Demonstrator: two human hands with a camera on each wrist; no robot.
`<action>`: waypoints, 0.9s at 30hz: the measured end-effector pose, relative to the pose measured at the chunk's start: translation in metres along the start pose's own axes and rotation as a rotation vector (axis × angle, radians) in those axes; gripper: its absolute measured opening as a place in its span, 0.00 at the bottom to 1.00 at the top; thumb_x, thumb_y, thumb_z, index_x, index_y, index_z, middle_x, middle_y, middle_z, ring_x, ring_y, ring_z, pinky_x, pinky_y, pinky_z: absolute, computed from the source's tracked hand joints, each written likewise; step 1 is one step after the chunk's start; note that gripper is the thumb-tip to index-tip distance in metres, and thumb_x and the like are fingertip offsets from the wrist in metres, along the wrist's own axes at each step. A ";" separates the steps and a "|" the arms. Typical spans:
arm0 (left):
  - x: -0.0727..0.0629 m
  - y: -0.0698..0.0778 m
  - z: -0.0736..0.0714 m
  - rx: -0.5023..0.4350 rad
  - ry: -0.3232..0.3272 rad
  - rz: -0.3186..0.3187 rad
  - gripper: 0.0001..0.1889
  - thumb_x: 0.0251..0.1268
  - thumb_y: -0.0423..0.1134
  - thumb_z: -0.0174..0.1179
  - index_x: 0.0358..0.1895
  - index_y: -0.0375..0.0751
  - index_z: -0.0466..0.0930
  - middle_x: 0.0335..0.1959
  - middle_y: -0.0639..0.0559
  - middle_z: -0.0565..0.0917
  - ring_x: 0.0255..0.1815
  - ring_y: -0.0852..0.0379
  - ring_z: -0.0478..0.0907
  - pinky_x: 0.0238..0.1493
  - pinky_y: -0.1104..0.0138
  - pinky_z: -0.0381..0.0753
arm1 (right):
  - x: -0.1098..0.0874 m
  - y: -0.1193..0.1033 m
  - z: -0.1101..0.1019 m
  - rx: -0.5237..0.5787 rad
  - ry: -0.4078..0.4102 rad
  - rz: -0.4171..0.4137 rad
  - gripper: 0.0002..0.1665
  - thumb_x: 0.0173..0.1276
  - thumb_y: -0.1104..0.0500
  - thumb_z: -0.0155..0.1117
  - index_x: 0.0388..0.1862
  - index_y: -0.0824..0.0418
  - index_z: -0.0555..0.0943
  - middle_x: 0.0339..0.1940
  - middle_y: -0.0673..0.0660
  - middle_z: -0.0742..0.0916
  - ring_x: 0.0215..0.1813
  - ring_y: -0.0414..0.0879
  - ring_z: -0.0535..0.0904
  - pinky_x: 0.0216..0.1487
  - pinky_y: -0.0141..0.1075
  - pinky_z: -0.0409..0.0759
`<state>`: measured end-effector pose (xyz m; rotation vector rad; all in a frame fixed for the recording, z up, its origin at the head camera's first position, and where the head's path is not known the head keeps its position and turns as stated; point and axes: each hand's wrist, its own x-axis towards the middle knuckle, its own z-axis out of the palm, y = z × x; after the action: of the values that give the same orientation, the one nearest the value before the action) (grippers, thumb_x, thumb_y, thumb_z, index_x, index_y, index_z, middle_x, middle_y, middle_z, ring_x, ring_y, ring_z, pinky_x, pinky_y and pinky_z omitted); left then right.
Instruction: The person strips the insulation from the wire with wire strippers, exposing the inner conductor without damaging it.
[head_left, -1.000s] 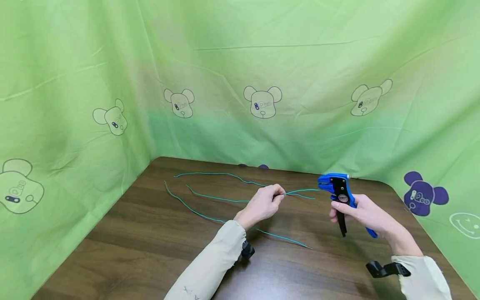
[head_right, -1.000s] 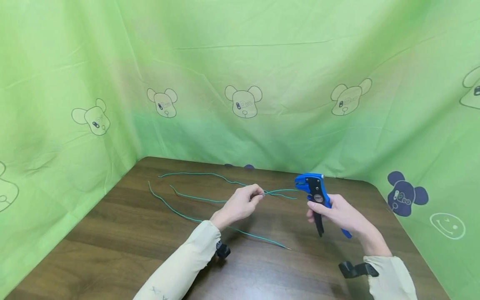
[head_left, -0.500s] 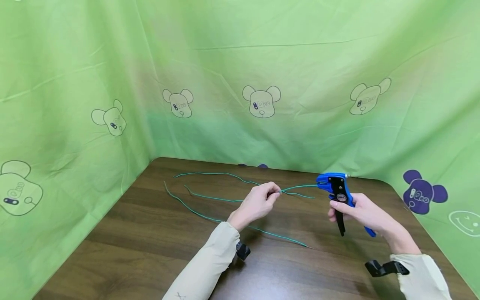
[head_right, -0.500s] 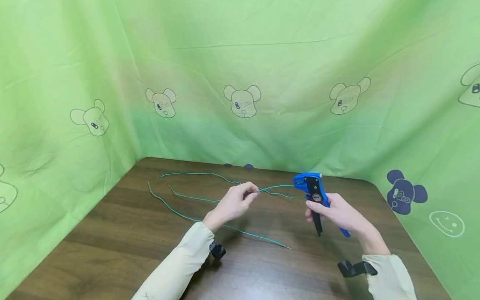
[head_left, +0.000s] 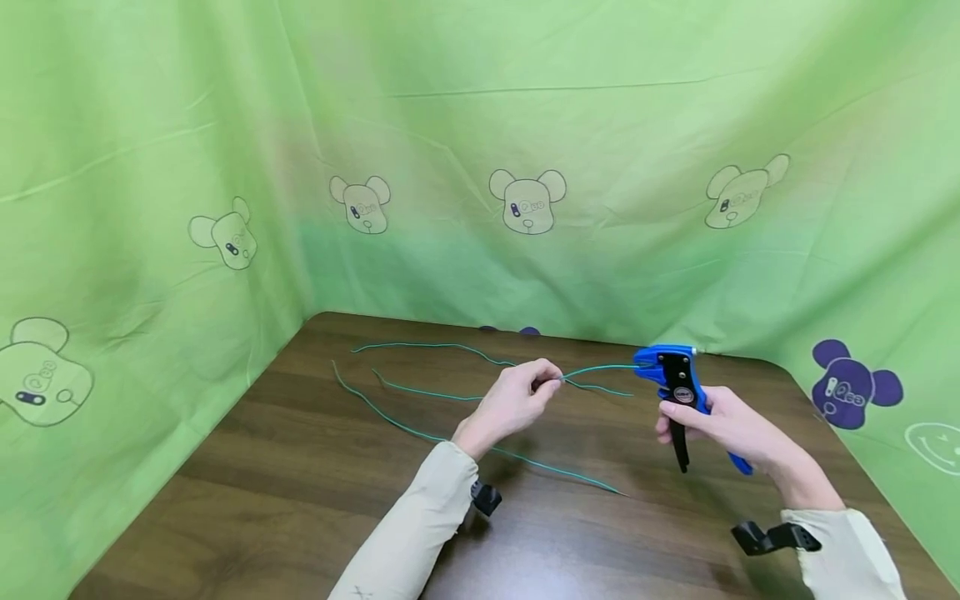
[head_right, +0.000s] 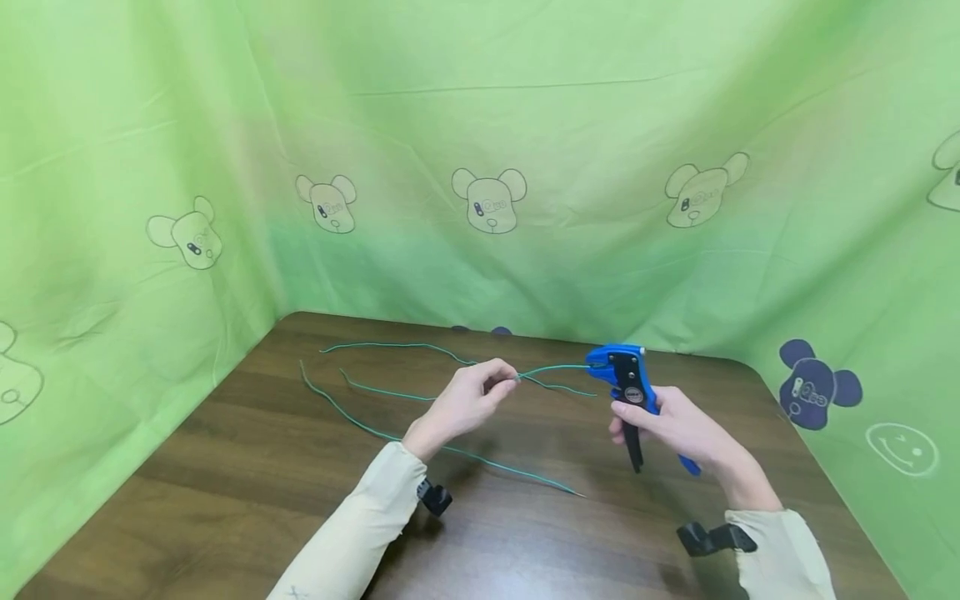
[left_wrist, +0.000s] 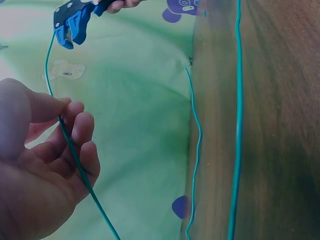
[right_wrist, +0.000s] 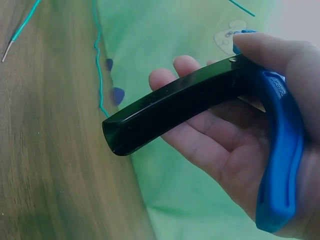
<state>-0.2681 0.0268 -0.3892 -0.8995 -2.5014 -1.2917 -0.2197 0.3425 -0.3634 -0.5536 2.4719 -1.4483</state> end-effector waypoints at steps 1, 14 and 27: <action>0.000 0.000 -0.001 -0.003 0.003 0.002 0.05 0.72 0.39 0.56 0.41 0.50 0.81 0.36 0.57 0.84 0.31 0.69 0.73 0.36 0.78 0.73 | 0.000 -0.001 0.001 0.008 -0.005 0.003 0.18 0.79 0.58 0.49 0.47 0.72 0.78 0.38 0.62 0.90 0.42 0.52 0.89 0.48 0.34 0.84; 0.000 0.002 -0.006 -0.003 -0.008 0.016 0.06 0.72 0.40 0.56 0.43 0.50 0.83 0.36 0.56 0.86 0.31 0.70 0.73 0.36 0.78 0.73 | 0.001 -0.004 0.005 0.057 -0.035 -0.027 0.16 0.79 0.59 0.48 0.46 0.70 0.79 0.37 0.59 0.90 0.42 0.54 0.89 0.49 0.35 0.84; 0.000 0.005 -0.008 -0.027 -0.016 0.028 0.06 0.71 0.39 0.57 0.44 0.49 0.84 0.32 0.56 0.84 0.28 0.69 0.72 0.33 0.77 0.72 | -0.001 -0.009 0.007 0.084 -0.051 -0.064 0.17 0.79 0.61 0.47 0.46 0.76 0.77 0.37 0.60 0.90 0.42 0.53 0.89 0.49 0.35 0.84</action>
<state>-0.2658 0.0225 -0.3812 -0.9518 -2.4795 -1.3181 -0.2148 0.3334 -0.3591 -0.6502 2.3633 -1.5339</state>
